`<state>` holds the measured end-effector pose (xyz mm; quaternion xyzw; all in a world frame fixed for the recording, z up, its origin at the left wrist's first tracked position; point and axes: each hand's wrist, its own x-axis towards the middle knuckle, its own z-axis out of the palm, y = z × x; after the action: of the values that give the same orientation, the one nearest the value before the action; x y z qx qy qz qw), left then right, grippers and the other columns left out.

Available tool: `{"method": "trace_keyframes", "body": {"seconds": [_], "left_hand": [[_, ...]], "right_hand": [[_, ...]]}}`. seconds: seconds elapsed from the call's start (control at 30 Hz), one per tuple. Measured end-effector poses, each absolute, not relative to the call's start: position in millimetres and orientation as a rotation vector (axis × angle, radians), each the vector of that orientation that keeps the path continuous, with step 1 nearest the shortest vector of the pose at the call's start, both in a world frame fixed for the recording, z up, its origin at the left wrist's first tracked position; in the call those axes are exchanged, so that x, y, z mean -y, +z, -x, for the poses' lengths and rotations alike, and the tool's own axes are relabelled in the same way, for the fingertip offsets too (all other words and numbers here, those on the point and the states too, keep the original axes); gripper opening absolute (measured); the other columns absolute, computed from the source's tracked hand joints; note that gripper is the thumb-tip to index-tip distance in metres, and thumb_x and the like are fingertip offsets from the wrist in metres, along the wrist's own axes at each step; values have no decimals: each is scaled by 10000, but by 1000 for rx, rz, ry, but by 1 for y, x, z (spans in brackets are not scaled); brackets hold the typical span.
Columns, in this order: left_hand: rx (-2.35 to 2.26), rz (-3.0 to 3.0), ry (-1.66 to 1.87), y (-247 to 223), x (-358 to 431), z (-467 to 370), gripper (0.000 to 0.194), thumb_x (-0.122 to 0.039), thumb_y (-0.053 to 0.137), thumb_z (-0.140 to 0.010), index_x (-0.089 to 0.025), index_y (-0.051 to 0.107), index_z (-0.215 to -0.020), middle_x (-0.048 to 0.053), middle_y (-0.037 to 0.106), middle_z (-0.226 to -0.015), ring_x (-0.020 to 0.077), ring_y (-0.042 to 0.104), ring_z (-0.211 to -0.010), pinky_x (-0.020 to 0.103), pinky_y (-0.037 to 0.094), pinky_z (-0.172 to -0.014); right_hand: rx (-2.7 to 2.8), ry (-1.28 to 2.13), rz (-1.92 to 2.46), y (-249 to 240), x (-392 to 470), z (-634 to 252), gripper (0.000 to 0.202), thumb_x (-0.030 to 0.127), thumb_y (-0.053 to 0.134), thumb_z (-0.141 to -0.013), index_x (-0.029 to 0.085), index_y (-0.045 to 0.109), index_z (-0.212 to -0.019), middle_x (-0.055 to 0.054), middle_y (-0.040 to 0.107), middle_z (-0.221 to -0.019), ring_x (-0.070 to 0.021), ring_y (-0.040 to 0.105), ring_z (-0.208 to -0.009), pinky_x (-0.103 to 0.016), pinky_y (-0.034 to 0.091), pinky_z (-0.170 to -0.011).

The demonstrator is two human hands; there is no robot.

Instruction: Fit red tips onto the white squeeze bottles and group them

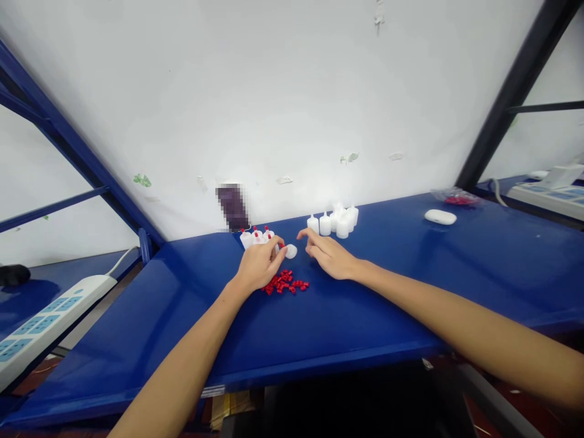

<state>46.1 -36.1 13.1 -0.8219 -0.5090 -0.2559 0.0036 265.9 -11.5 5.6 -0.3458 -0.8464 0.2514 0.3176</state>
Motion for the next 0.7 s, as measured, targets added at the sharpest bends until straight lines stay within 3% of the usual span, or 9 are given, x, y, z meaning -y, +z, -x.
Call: {"method": "trace_keyframes", "body": {"seconds": [0.1, 0.27, 0.43, 0.57, 0.7], "left_hand": [[1712, 2417, -438, 16, 32, -41, 276, -405, 430, -956, -233, 624, -1051, 18, 655, -707, 195, 613, -657, 262, 364, -591], [1795, 2224, -216, 18, 32, -43, 334, -419, 380, -958, -251, 623, -1114, 79, 703, -825, 285, 677, -758, 319, 428, -635], [1899, 2058, -165, 21, 33, -39, 380, -449, 380, -953, -234, 631, -1139, 124, 712, -881, 321, 688, -794, 353, 454, -669], [1820, 2199, -296, 26, 37, -38, 405, -473, 420, -949, -256, 585, -1249, 65, 698, -797, 264, 668, -728, 312, 426, -640], [1483, 2674, -281, 29, 44, -42, 303, -394, 449, -960, -232, 674, -1081, 13, 656, -724, 179, 619, -693, 278, 416, -646]], "right_hand": [[2213, 633, 863, 0, 5, -266, 265, 167, 333, -888, 198, 454, -1122, -2, 519, -828, -172, 497, -729, -328, 398, -741], [2252, 541, 858, -11, -2, -262, 286, 120, 439, -802, 173, 484, -1079, -67, 548, -991, -192, 528, -888, -342, 414, -836], [2216, 579, 957, -9, -4, -261, 216, 165, 416, -876, 166, 568, -1030, -50, 619, -908, -171, 555, -804, -298, 398, -768], [2209, 663, 976, -4, -1, -262, 207, 154, 401, -848, 173, 606, -827, 3, 589, -684, -140, 527, -638, -260, 350, -638], [2195, 688, 965, -1, 4, -261, 213, 183, 425, -826, 169, 610, -723, 10, 578, -606, -130, 506, -586, -255, 308, -583]]}}
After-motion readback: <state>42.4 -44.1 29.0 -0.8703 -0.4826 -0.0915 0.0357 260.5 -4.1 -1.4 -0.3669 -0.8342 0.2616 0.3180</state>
